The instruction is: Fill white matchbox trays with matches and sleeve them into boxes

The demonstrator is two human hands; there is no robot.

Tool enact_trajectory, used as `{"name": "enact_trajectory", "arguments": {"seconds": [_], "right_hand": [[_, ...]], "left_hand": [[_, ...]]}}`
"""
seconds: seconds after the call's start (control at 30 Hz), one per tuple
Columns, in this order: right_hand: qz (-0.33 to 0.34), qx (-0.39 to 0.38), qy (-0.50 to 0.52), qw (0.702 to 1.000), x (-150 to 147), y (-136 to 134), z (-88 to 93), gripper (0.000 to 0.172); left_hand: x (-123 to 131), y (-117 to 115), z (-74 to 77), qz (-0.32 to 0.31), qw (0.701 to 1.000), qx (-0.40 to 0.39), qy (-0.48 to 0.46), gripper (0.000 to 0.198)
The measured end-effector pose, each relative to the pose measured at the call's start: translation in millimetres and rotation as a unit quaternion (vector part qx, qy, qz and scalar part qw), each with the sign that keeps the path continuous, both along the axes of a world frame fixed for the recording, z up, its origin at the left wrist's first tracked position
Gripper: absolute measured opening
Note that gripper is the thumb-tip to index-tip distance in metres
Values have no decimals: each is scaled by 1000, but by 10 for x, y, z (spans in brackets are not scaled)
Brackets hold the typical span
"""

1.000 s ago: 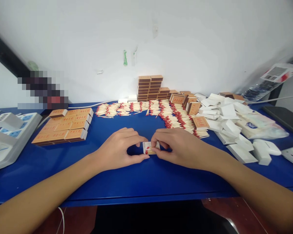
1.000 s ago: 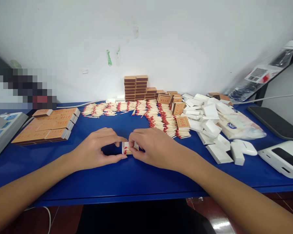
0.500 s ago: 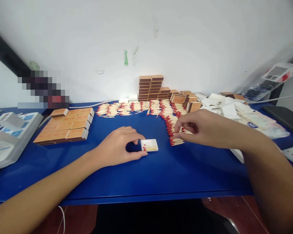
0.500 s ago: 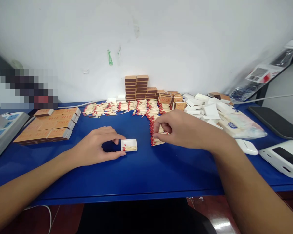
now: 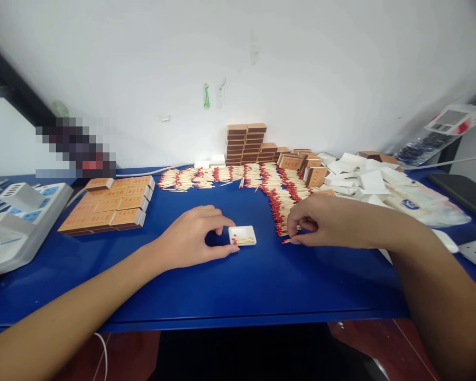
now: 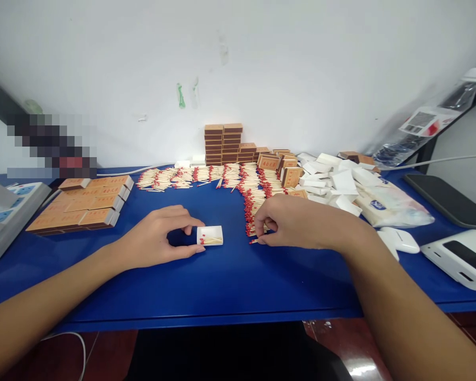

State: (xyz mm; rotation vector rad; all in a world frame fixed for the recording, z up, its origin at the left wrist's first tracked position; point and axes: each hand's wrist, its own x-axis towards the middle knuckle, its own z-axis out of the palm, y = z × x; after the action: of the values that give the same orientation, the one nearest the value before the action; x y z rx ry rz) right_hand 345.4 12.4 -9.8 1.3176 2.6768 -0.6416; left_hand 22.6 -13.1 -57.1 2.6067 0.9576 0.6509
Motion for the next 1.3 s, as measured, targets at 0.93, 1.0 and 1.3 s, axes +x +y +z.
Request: {"name": "enact_trajectory", "arguments": {"seconds": [0.93,1.0,1.3], "right_hand": [[35,80,188,978,-495,-171,-258,15],[16,109,187,976,-416,-139,-184,19],[-22,70,83,994,118,21,100,20]], "left_hand": [[104,-69,-15,-6,999,29,-16,27],[92,-66,-6,-4,999,28,-15,27],[8,-36,-14,2,1000,26,-17,27]]}}
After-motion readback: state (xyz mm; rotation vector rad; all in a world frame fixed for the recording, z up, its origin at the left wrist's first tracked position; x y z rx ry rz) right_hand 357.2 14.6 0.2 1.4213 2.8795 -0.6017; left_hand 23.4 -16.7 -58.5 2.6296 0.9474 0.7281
